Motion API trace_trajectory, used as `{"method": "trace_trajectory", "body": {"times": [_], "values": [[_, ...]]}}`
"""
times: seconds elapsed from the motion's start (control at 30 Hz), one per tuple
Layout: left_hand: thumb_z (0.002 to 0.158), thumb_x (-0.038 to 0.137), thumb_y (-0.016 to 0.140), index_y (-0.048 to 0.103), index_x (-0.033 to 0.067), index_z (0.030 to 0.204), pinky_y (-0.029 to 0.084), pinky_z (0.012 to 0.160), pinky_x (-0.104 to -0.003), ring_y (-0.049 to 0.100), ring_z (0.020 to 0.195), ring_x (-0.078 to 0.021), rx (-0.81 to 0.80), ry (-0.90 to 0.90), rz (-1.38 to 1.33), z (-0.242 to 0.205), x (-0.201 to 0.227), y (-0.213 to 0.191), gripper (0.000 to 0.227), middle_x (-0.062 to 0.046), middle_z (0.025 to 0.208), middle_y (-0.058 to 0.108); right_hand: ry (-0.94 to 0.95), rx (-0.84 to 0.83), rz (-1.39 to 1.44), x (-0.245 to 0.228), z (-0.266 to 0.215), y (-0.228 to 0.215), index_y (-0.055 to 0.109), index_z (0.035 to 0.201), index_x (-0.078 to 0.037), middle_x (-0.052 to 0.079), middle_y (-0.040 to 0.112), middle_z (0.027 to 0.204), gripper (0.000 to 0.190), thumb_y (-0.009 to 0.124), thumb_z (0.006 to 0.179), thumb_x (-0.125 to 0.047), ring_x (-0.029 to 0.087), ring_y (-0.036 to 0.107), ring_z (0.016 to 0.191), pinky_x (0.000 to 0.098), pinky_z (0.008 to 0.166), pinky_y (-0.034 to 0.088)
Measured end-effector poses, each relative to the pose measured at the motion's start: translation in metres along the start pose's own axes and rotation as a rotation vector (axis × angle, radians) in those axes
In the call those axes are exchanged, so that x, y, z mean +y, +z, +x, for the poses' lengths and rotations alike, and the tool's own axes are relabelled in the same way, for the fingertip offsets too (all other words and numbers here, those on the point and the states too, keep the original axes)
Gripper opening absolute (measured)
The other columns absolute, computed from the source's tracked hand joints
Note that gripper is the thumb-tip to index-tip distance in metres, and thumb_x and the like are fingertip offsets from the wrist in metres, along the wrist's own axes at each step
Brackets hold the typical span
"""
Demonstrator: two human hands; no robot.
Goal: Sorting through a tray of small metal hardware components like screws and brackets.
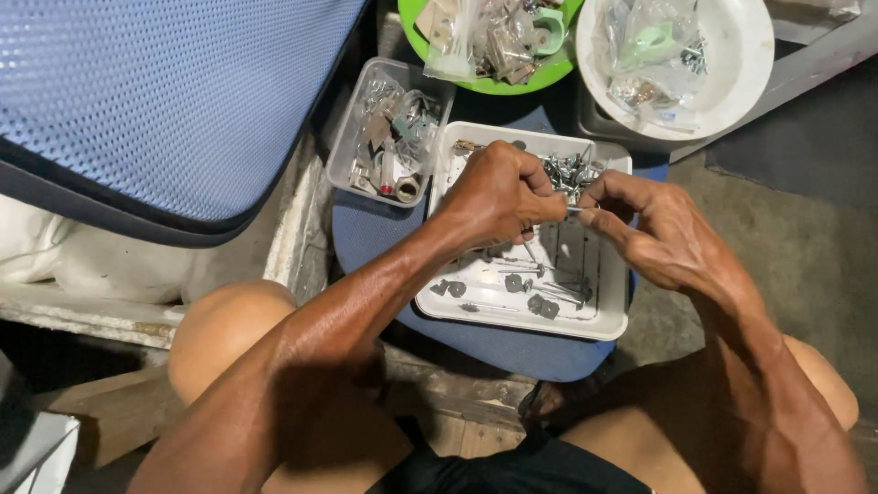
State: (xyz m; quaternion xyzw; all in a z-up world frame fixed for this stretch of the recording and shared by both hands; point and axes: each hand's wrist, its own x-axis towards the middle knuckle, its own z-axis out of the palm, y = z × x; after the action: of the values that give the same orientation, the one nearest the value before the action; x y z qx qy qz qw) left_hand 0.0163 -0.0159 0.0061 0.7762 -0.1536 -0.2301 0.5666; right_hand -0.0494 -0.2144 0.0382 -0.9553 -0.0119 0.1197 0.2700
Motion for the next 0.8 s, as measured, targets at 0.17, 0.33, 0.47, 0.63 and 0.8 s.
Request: {"method": "trace_trajectory", "body": {"times": [0.17, 0.33, 0.47, 0.63, 0.8], "values": [[0.084, 0.015, 0.082, 0.071, 0.0025, 0.073, 0.06, 0.043, -0.026, 0.066, 0.051, -0.0139, -0.063, -0.154, -0.139, -0.008, 0.019, -0.002, 0.02, -0.009, 0.07, 0.07, -0.021, -0.071, -0.089, 0.005, -0.004, -0.01, 0.065, 0.099, -0.019, 0.003, 0.054, 0.068, 0.018, 0.058, 0.1, -0.036, 0.021, 0.047, 0.062, 0.0378, 0.064, 0.037], [0.08, 0.018, 0.081, 0.072, 0.0039, 0.075, 0.056, 0.042, -0.024, 0.064, 0.046, -0.0134, -0.084, -0.212, -0.136, -0.006, 0.022, 0.0, 0.018, -0.01, 0.056, 0.067, -0.031, -0.07, -0.021, 0.006, -0.006, -0.016, 0.064, 0.094, -0.017, 0.0, 0.047, 0.067, 0.016, 0.06, 0.1, -0.031, 0.016, 0.041, 0.062, 0.0354, 0.062, 0.034], [0.086, 0.012, 0.082, 0.073, -0.0006, 0.082, 0.056, 0.041, -0.026, 0.067, 0.051, -0.0169, -0.122, -0.241, -0.152, -0.017, 0.032, -0.011, 0.016, -0.014, 0.067, 0.071, 0.141, -0.079, -0.124, 0.02, -0.006, -0.024, 0.065, 0.106, -0.018, 0.004, 0.057, 0.073, 0.016, 0.056, 0.103, -0.031, 0.02, 0.051, 0.065, 0.0383, 0.067, 0.044], [0.09, 0.008, 0.083, 0.069, -0.0012, 0.08, 0.058, 0.041, -0.023, 0.066, 0.049, -0.0163, -0.007, -0.211, -0.195, -0.01, 0.013, -0.024, 0.019, -0.015, 0.066, 0.072, 0.183, 0.006, -0.138, 0.034, -0.017, -0.032, 0.071, 0.101, -0.017, 0.004, 0.06, 0.073, 0.016, 0.06, 0.104, -0.028, 0.019, 0.045, 0.058, 0.0364, 0.057, 0.038], [0.08, 0.022, 0.074, 0.075, 0.0111, 0.11, 0.063, 0.067, -0.041, 0.078, 0.082, -0.0286, 0.289, 0.022, 0.186, 0.005, -0.028, -0.006, 0.033, -0.013, 0.085, 0.078, -0.209, -0.217, 0.075, -0.02, -0.014, 0.021, 0.075, 0.101, -0.01, 0.019, 0.08, 0.089, 0.014, 0.065, 0.093, -0.014, 0.038, 0.078, 0.08, 0.0495, 0.076, 0.063]]}}
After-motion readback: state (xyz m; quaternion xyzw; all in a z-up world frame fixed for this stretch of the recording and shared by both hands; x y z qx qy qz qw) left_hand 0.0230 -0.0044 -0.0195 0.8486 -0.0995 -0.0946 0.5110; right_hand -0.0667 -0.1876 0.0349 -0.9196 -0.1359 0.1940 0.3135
